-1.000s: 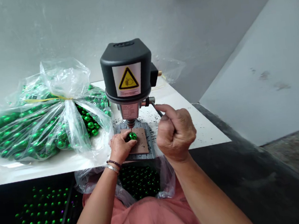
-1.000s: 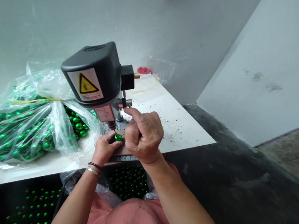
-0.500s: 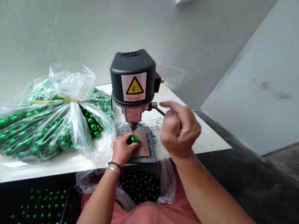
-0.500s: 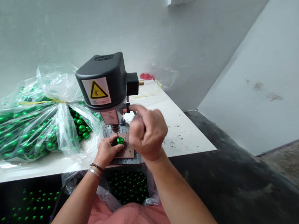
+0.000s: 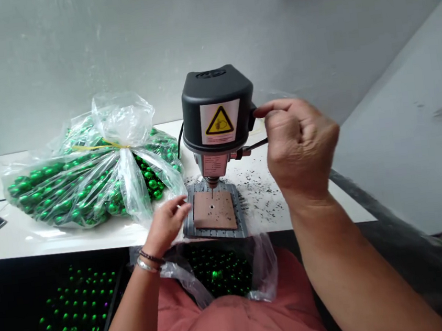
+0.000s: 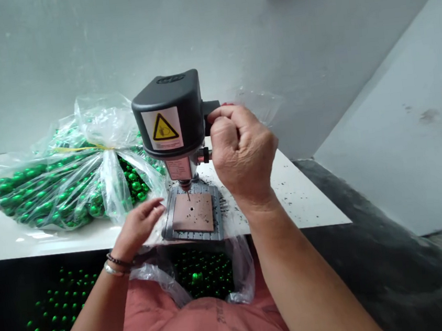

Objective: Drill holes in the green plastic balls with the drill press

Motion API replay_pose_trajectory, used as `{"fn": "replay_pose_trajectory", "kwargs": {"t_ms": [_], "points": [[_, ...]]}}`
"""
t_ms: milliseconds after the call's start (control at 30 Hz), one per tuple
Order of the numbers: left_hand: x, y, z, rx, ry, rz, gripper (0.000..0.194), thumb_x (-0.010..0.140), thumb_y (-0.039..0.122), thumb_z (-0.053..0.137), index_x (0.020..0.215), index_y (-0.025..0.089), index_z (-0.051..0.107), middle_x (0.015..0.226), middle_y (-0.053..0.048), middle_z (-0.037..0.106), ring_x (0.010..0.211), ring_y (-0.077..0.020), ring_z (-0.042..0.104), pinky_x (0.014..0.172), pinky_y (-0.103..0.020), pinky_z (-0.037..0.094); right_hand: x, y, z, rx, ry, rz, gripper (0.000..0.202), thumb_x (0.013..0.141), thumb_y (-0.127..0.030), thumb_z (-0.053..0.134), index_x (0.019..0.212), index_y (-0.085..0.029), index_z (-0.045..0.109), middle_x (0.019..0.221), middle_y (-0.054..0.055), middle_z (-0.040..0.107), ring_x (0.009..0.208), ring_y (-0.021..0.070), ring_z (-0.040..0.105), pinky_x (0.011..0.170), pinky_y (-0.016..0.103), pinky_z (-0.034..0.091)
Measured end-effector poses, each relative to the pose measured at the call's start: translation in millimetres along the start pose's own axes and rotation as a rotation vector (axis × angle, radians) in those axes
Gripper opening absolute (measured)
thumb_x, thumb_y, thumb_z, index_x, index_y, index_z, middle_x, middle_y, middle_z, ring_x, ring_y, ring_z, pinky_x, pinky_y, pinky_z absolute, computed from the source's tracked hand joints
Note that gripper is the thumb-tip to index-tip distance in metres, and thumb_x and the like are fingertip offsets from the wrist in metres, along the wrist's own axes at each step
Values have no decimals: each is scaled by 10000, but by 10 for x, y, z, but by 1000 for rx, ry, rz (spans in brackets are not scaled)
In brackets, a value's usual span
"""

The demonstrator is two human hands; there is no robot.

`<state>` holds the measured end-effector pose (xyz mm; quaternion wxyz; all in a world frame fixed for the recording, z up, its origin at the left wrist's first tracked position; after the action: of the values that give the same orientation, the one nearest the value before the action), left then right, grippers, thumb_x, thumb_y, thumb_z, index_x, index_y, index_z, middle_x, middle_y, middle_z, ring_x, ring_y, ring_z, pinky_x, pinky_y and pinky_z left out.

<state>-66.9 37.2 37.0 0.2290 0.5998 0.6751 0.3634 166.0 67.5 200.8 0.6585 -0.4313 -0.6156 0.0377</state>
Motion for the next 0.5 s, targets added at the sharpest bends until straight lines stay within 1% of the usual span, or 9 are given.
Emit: {"fn": "replay_pose_trajectory", "kwargs": {"t_ms": [33, 100, 133, 200, 267, 333, 400, 433, 500], "points": [[138, -87, -115, 76, 133, -17, 349, 796, 340, 493, 1067, 163, 622, 1012, -105, 650, 930, -221, 583, 849, -333, 427, 3, -6, -2, 1, 2, -6, 231, 787, -186, 419, 770, -185, 649, 573, -16, 538, 569, 84, 513, 614, 235, 424], [414, -294, -261, 260, 309, -101, 377, 793, 229, 464, 1122, 81, 574, 1127, -180, 586, 1100, -279, 497, 955, -393, 354, 4, -14, -13, 6, 7, -13, 231, 794, -195, 421, 768, -172, 649, 607, -8, 572, 577, 79, 520, 601, 228, 422], [539, -399, -296, 323, 362, -150, 424, 780, 196, 468, 1175, 52, 525, 1177, -208, 543, 1148, -297, 456, 977, -412, 330, 2, -14, -18, 8, 8, -13, 230, 797, -202, 424, 767, -166, 649, 627, -4, 587, 575, 76, 519, 589, 224, 419], [739, -549, -299, 417, 410, -183, 515, 751, 175, 497, 1245, 40, 446, 1269, -230, 447, 1192, -315, 404, 987, -424, 315, -10, -4, -26, 9, 4, -5, 225, 801, -215, 429, 774, -165, 646, 645, -5, 600, 556, 69, 506, 566, 220, 412], [846, -640, -243, 504, 403, -185, 545, 740, 190, 515, 1261, 56, 428, 1277, -229, 419, 1169, -329, 412, 966, -437, 330, -25, 5, -29, 3, -3, -6, 217, 805, -222, 428, 780, -178, 640, 637, -15, 596, 533, 65, 489, 556, 220, 410], [864, -663, -139, 600, 336, -136, 481, 755, 198, 494, 1219, 74, 475, 1207, -215, 469, 1124, -334, 438, 939, -444, 346, -40, 2, -29, 4, -7, -29, 212, 813, -224, 422, 782, -189, 629, 636, -21, 594, 533, 63, 487, 560, 218, 413], [808, -646, -20, 688, 248, -57, 399, 792, 175, 422, 1172, 99, 520, 1129, -193, 520, 1099, -333, 450, 918, -447, 358, -50, -4, -34, 13, 4, -58, 209, 820, -222, 419, 780, -185, 621, 650, -20, 600, 548, 60, 492, 562, 213, 412], [761, -640, 31, 718, 209, -30, 391, 808, 155, 379, 1169, 114, 523, 1120, -188, 526, 1087, -331, 459, 902, -449, 368, -54, -5, -37, 19, 11, -68, 208, 822, -219, 419, 778, -180, 619, 657, -18, 604, 556, 59, 493, 560, 211, 409], [663, -657, 83, 737, 164, -38, 421, 821, 121, 320, 1204, 140, 493, 1158, -188, 505, 1056, -320, 490, 865, -449, 393, -59, -1, -42, 25, 24, -78, 205, 822, -215, 425, 774, -174, 619, 662, -18, 609, 565, 58, 498, 554, 209, 404]]}}
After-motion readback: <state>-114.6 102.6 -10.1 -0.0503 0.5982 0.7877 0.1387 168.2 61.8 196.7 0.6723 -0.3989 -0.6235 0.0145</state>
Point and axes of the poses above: each hand's wrist, its own x-axis towards the middle knuckle, its own z-axis out of the palm, y = z × x, the point moved 7 cm from there along x, towards the middle knuckle
